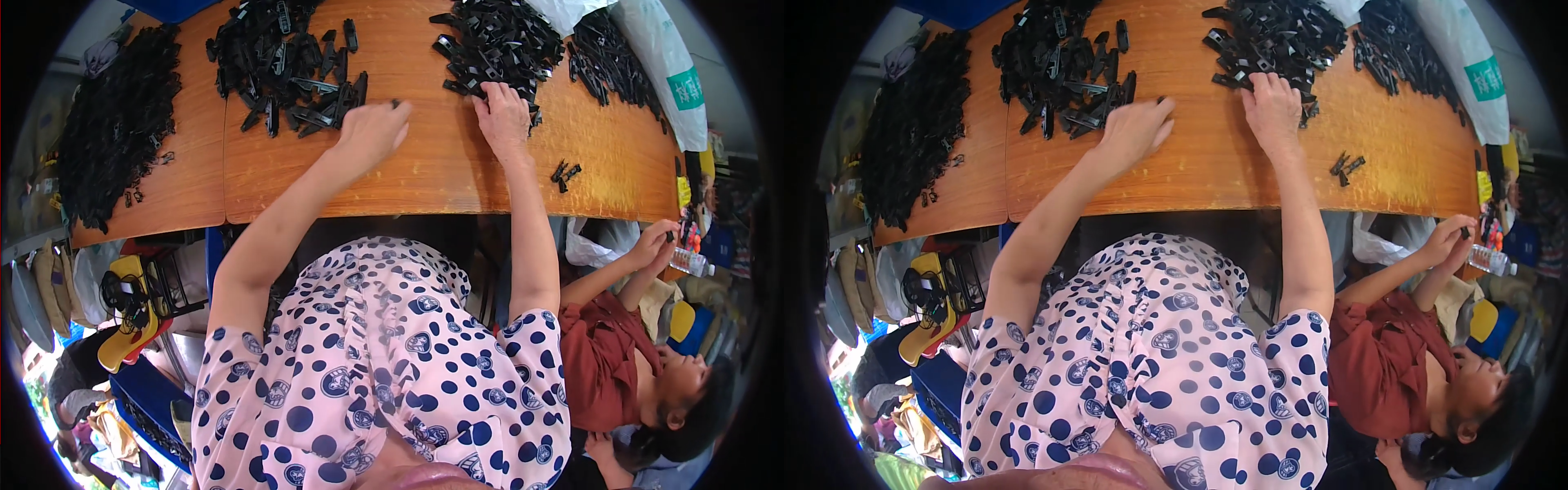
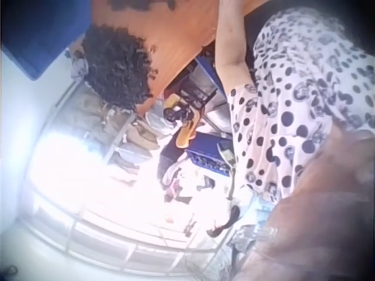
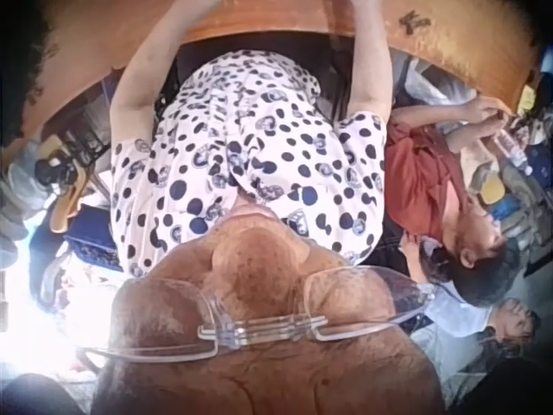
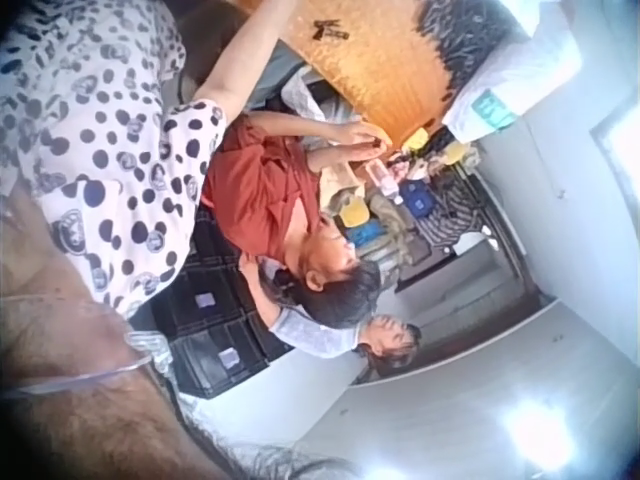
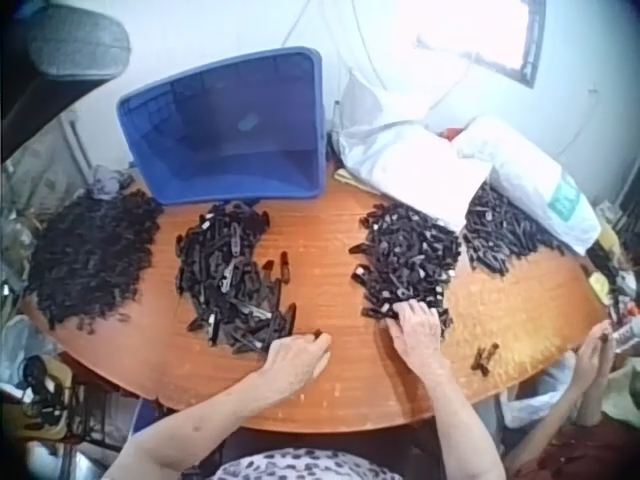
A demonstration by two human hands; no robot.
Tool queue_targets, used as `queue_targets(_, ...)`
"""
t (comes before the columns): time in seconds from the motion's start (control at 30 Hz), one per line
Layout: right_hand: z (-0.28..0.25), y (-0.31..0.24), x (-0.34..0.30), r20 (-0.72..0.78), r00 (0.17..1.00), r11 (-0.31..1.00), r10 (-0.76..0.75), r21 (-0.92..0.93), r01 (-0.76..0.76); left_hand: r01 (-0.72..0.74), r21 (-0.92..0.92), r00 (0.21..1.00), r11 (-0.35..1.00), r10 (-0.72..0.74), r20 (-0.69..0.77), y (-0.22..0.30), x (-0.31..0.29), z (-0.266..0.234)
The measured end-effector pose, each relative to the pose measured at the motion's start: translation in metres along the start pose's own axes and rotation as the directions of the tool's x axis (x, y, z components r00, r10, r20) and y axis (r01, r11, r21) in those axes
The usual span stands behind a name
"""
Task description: The person sorts and organizes small black plastic components by hand, moving them from a wooden table into a blue bin.
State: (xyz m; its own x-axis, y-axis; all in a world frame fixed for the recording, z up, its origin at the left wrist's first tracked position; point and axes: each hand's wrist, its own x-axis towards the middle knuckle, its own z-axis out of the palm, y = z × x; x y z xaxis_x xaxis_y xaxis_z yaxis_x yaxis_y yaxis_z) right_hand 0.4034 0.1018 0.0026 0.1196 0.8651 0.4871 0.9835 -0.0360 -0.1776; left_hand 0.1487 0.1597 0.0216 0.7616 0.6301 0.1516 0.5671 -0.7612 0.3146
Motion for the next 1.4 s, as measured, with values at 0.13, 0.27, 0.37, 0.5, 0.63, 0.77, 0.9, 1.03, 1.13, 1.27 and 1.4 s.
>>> queue_targets(0.13, -0.019, -0.017, -0.010, 0.013, 1.000, 0.985, 0.020, 0.173, -0.022, 0.315, -0.192, 0.949, 0.930, -0.304, 0.084, 0.009, -0.054, -0.017)
queue_targets(0.27, -0.037, -0.050, -0.031, 0.239, 0.947, 0.964, -0.215, 0.210, 0.165, 0.414, -0.270, 0.910, 0.869, -0.401, 0.106, 0.003, -0.094, -0.024)
queue_targets(0.37, -0.040, -0.060, -0.035, 0.312, 0.908, 0.958, -0.281, 0.141, 0.248, 0.472, -0.174, 0.878, 0.864, -0.442, 0.184, 0.006, -0.103, -0.039)
queue_targets(0.5, -0.029, -0.058, -0.033, 0.243, 0.919, 0.942, -0.310, 0.209, 0.262, 0.251, -0.182, 0.966, 0.951, -0.258, -0.013, -0.015, -0.105, -0.031)
queue_targets(0.63, -0.033, -0.073, -0.032, 0.257, 0.919, 0.913, -0.299, 0.356, 0.198, 0.127, -0.263, 0.986, 0.957, -0.150, -0.069, -0.025, -0.107, -0.023)
queue_targets(0.77, -0.044, -0.107, -0.025, 0.262, 0.831, 0.827, -0.490, 0.440, 0.350, 0.070, -0.296, 0.990, 0.953, -0.103, -0.098, -0.030, -0.109, -0.019)
queue_targets(0.9, -0.044, -0.118, -0.024, 0.406, 0.724, 0.827, -0.558, 0.345, 0.444, 0.055, -0.319, 0.990, 0.946, -0.093, -0.107, -0.030, -0.109, -0.019)
queue_targets(1.03, -0.047, -0.124, -0.021, 0.489, 0.676, 0.835, -0.551, 0.324, 0.445, 0.057, -0.347, 0.986, 0.936, -0.107, -0.125, -0.032, -0.109, -0.016)
queue_targets(1.13, -0.049, -0.127, -0.018, 0.533, 0.664, 0.851, -0.524, 0.345, 0.395, 0.049, -0.380, 0.984, 0.924, -0.109, -0.140, -0.033, -0.109, -0.016)
queue_targets(1.27, -0.037, -0.135, -0.022, 0.508, 0.698, 0.858, -0.505, 0.387, 0.339, -0.023, -0.401, 0.984, 0.916, -0.051, -0.173, -0.031, -0.105, -0.012)
queue_targets(1.4, -0.034, -0.144, -0.022, 0.499, 0.773, 0.904, -0.391, 0.365, 0.222, 0.059, -0.417, 0.987, 0.907, -0.115, -0.109, -0.031, -0.101, -0.013)
